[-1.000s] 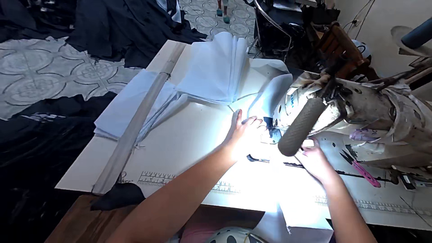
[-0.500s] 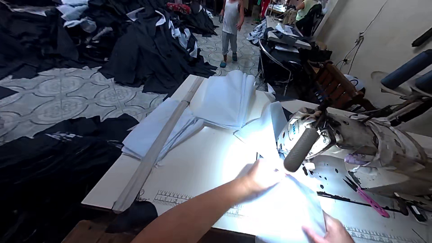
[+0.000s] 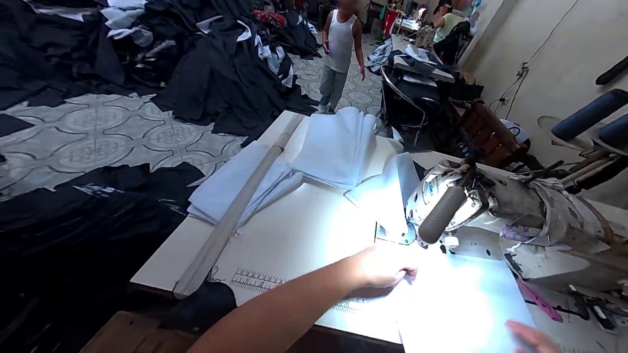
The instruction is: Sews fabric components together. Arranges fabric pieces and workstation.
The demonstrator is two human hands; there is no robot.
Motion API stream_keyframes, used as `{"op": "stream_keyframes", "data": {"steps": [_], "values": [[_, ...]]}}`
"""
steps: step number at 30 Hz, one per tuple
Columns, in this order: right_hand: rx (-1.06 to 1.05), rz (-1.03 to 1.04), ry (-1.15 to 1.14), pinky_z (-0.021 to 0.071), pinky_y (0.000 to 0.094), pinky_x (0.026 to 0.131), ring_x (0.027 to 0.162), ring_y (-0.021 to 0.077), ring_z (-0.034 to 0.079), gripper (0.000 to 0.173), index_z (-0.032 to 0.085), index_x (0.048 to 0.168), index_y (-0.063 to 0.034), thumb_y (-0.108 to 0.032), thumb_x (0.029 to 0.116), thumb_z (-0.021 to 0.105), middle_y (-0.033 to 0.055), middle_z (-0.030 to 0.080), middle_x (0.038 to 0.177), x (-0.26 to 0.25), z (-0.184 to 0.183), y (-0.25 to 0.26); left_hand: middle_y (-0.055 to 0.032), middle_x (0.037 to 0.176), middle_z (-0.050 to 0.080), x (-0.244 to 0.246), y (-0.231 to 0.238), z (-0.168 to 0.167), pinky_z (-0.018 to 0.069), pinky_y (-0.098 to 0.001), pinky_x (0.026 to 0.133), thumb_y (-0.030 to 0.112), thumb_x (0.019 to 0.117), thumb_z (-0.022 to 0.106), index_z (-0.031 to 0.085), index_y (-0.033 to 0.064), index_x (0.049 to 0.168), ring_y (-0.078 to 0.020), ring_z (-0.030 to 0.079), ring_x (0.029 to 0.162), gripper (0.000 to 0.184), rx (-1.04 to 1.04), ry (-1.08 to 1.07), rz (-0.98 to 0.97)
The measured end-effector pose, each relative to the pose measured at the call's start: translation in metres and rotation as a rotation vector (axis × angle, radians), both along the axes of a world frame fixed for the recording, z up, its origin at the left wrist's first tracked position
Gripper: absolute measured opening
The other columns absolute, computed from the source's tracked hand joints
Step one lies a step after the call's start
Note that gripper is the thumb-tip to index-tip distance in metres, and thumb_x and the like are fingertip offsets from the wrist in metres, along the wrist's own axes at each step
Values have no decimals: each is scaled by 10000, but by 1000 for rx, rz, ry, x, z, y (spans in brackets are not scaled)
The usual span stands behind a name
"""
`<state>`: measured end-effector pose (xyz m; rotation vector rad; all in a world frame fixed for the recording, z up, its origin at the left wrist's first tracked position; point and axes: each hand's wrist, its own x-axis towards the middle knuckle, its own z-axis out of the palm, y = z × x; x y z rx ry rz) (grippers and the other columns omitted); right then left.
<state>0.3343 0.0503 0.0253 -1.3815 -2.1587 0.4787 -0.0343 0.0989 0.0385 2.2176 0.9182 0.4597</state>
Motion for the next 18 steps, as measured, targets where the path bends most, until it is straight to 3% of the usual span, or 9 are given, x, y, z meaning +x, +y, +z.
{"op": "stream_keyframes", "data": {"steps": [3,4,7,10,12,14,15,16,18], "values": [[-74,-403,-131,494,584,961,1064,497,640,449,638,1179,183,-236,1042,555,394,639,1134,18,15,10,-199,1345,629,26,-11,-20,456,-505,1064,168,1050,488,658,24,1297,-343,589,1279,332,178,-111,59],[-177,-467,-172,472,623,955,1049,504,642,496,643,1172,176,-296,1050,552,390,650,1109,18,20,14,-193,1487,534,32,-13,-27,384,-513,1148,251,1063,496,592,64,1412,-344,481,1411,407,209,-61,32],[-239,-436,-89,484,481,794,826,308,604,404,652,1099,166,-222,986,662,294,664,943,3,19,23,-198,1610,385,28,-11,-32,236,-607,1203,365,1042,552,551,136,1474,-417,263,1531,489,145,114,-80],[-218,-367,161,470,224,719,762,57,540,391,594,1239,155,-30,909,695,146,628,920,-13,13,23,-170,1564,464,4,1,-19,198,-621,1196,249,958,706,686,130,1342,-403,292,1516,403,-55,92,-144],[-147,-258,391,501,132,734,784,-55,583,420,547,1257,149,76,854,641,17,626,928,-18,7,17,-169,1469,563,-9,8,-15,219,-601,1196,227,972,673,745,88,1225,-378,415,1445,298,-40,50,-95],[-75,-17,584,554,150,807,882,-88,647,394,600,1211,-42,74,837,645,-165,690,989,-20,3,8,-180,1331,654,-9,8,-16,394,-567,1097,220,995,618,758,34,1143,-360,570,1296,276,63,-2,34],[-105,125,590,550,160,860,952,-94,644,375,659,1210,-205,-24,883,695,-232,703,1055,-21,5,4,-194,1377,619,-6,7,-13,391,-570,1103,220,1015,582,704,31,1248,-369,550,1321,324,69,30,94],[-150,245,525,531,160,902,991,-97,626,307,704,1176,-273,-107,918,703,-243,695,1059,-23,10,-1,-195,1455,557,-1,5,-11,363,-575,1130,232,1026,565,615,69,1390,-372,502,1374,401,74,75,145],[-228,396,307,512,274,926,937,65,661,179,746,1021,-45,-9,879,644,-9,740,952,-37,24,-14,-174,1571,443,9,2,-13,277,-579,1185,230,1008,589,468,164,1540,-370,393,1465,550,107,118,203]]}}
